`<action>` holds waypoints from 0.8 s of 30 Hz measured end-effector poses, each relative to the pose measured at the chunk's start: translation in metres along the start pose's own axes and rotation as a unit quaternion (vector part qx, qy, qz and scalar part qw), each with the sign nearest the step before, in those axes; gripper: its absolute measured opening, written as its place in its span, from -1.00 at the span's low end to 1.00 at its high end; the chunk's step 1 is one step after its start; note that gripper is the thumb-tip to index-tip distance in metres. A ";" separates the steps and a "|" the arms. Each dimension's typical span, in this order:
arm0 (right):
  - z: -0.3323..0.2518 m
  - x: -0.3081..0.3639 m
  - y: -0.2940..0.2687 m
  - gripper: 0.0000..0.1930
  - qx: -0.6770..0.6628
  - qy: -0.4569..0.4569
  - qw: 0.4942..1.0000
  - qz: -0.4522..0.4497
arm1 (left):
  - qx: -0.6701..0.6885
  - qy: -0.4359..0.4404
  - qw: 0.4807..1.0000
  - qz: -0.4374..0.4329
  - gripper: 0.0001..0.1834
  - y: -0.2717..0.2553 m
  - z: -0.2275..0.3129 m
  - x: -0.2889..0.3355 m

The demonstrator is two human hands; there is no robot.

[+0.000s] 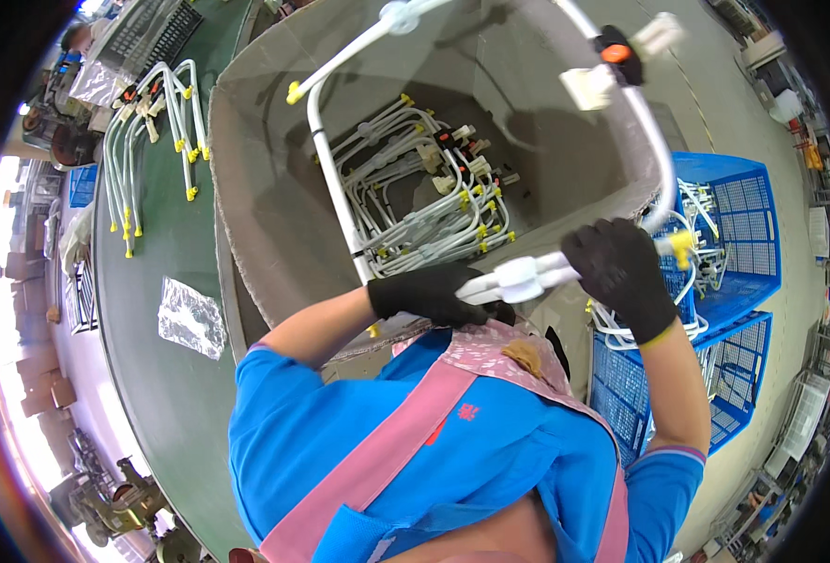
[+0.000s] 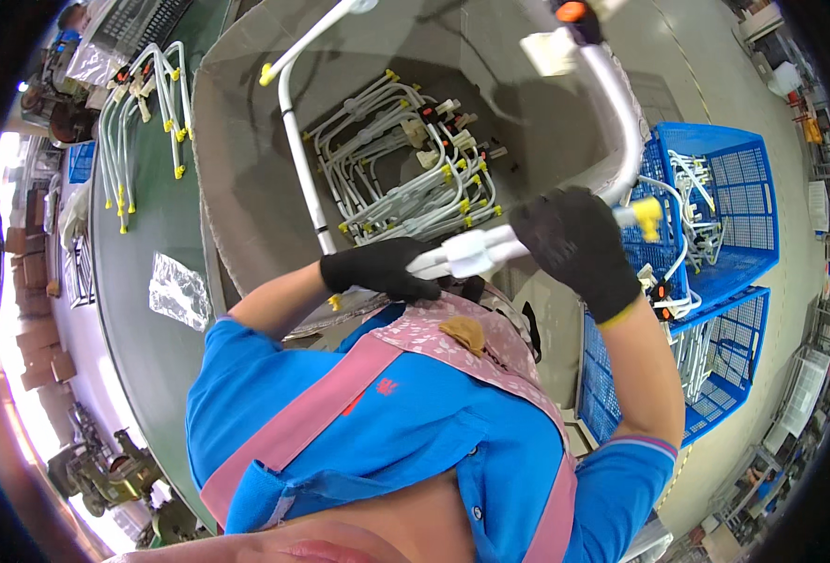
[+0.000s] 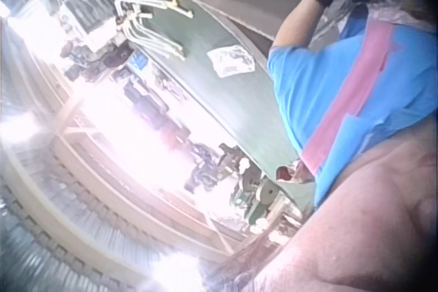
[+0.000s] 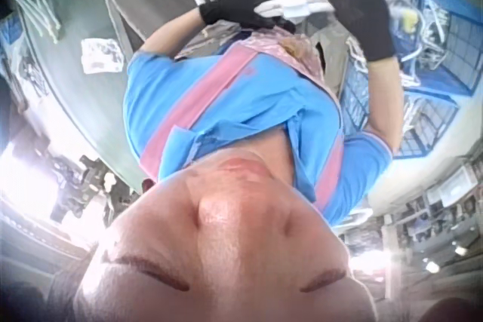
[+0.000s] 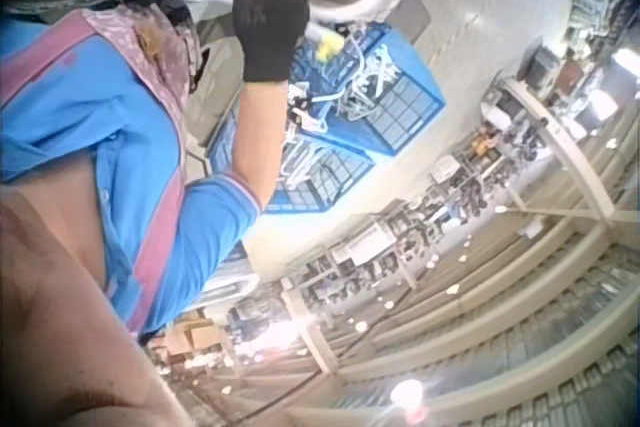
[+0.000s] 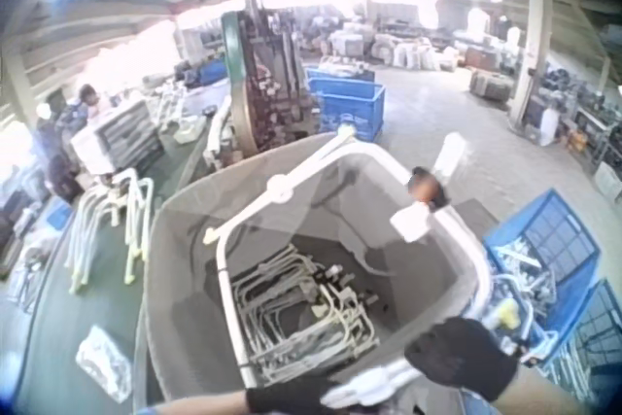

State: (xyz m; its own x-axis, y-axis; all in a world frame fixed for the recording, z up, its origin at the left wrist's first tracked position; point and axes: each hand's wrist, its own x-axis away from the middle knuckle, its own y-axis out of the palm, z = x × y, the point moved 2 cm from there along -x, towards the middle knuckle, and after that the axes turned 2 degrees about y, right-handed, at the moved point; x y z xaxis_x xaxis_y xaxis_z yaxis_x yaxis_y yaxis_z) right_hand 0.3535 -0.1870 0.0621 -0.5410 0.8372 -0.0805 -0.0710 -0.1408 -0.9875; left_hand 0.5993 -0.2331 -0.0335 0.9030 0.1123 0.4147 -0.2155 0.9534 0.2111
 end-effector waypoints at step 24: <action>-0.008 0.129 0.044 -0.70 -0.110 0.375 0.913 0.115 | -0.023 -0.134 0.974 0.184 -0.65 -0.079 -0.197 -0.045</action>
State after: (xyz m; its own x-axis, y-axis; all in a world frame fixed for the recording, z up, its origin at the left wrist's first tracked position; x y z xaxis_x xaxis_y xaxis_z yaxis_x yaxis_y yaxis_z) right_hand 0.2870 -0.0812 0.0069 0.2111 0.9373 -0.2774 0.1878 -0.3174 -0.9295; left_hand 0.6486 -0.2588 -0.2433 0.6379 0.3771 0.6714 -0.4829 0.8751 -0.0327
